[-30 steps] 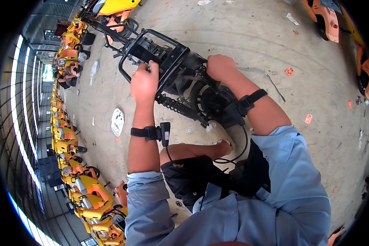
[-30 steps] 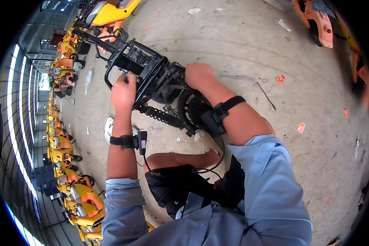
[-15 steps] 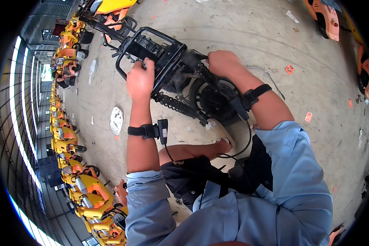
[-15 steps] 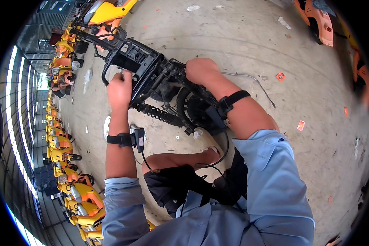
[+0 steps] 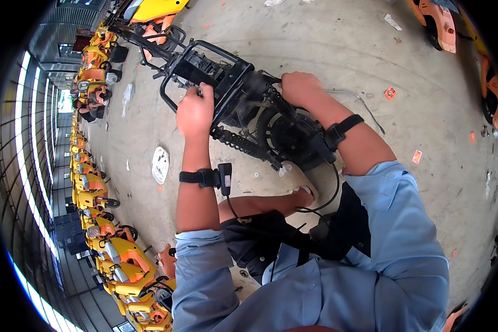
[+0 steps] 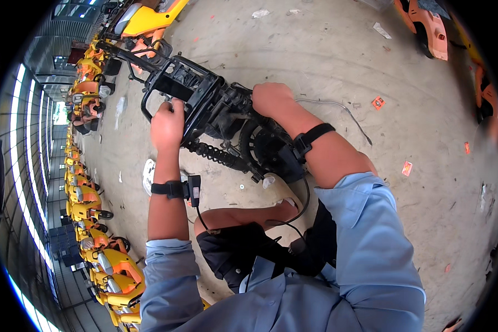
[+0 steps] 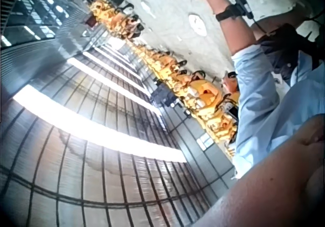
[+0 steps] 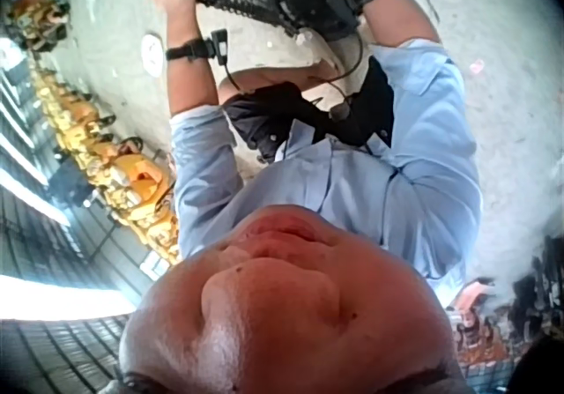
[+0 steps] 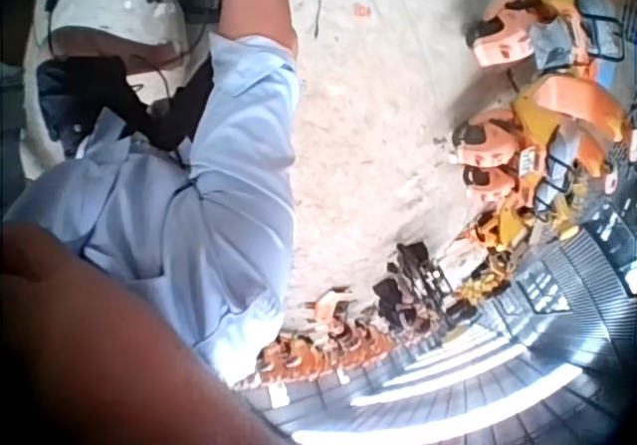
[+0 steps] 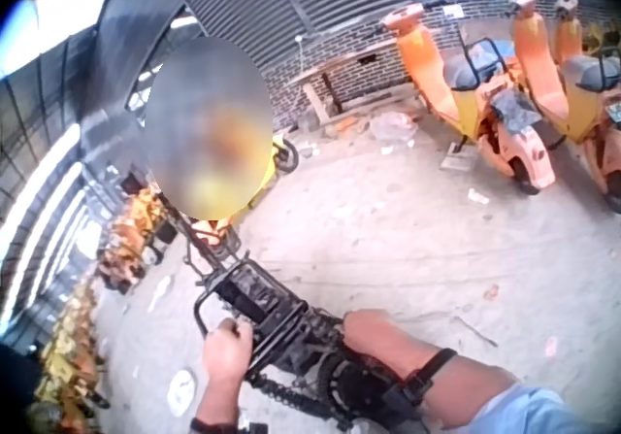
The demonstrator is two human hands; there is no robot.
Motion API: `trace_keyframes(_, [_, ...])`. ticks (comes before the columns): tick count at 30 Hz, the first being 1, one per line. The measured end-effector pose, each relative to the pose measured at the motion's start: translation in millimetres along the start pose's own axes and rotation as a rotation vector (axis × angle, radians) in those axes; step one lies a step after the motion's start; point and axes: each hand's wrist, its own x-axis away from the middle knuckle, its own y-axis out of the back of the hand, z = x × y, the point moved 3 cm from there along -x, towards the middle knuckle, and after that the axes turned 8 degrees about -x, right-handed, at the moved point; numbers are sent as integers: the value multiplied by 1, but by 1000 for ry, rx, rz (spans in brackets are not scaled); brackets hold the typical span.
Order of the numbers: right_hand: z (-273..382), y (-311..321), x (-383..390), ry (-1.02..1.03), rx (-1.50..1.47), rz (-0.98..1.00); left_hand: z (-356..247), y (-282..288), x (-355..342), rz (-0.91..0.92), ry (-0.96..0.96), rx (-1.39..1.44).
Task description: The person uses a wrench to loosen and tighten bolts on the wheel and frame of a scooter while sitting on the floor.
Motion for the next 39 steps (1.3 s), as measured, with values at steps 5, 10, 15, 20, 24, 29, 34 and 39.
trace_keyframes(5, [5, 10, -4, 17, 40, 46, 0, 0, -1, 7, 9, -10])
trace_keyframes(10, [11, 17, 1, 12, 29, 65, 4, 0, -5, -12, 3, -39])
trace_keyframes(15, [13, 23, 6, 27, 51, 40, 1, 1, -3, -36, 14, -14])
trace_keyframes(20, [23, 30, 11, 21, 84, 44, -1, 1, 1, -53, 6, -30])
trace_keyframes(24, [30, 31, 15, -18, 40, 41, -1, 0, 1, -63, -10, -35])
trace_keyframes(29, [20, 14, 13, -4, 2, 6, 1, -3, 0, -91, -20, -22])
trace_keyframes(34, [17, 7, 11, 77, -42, -48, 5, -2, -4, -105, -18, -2])
trace_keyframes(39, [21, -1, -4, 33, -69, -76, 0, 3, -1, -87, -1, -28])
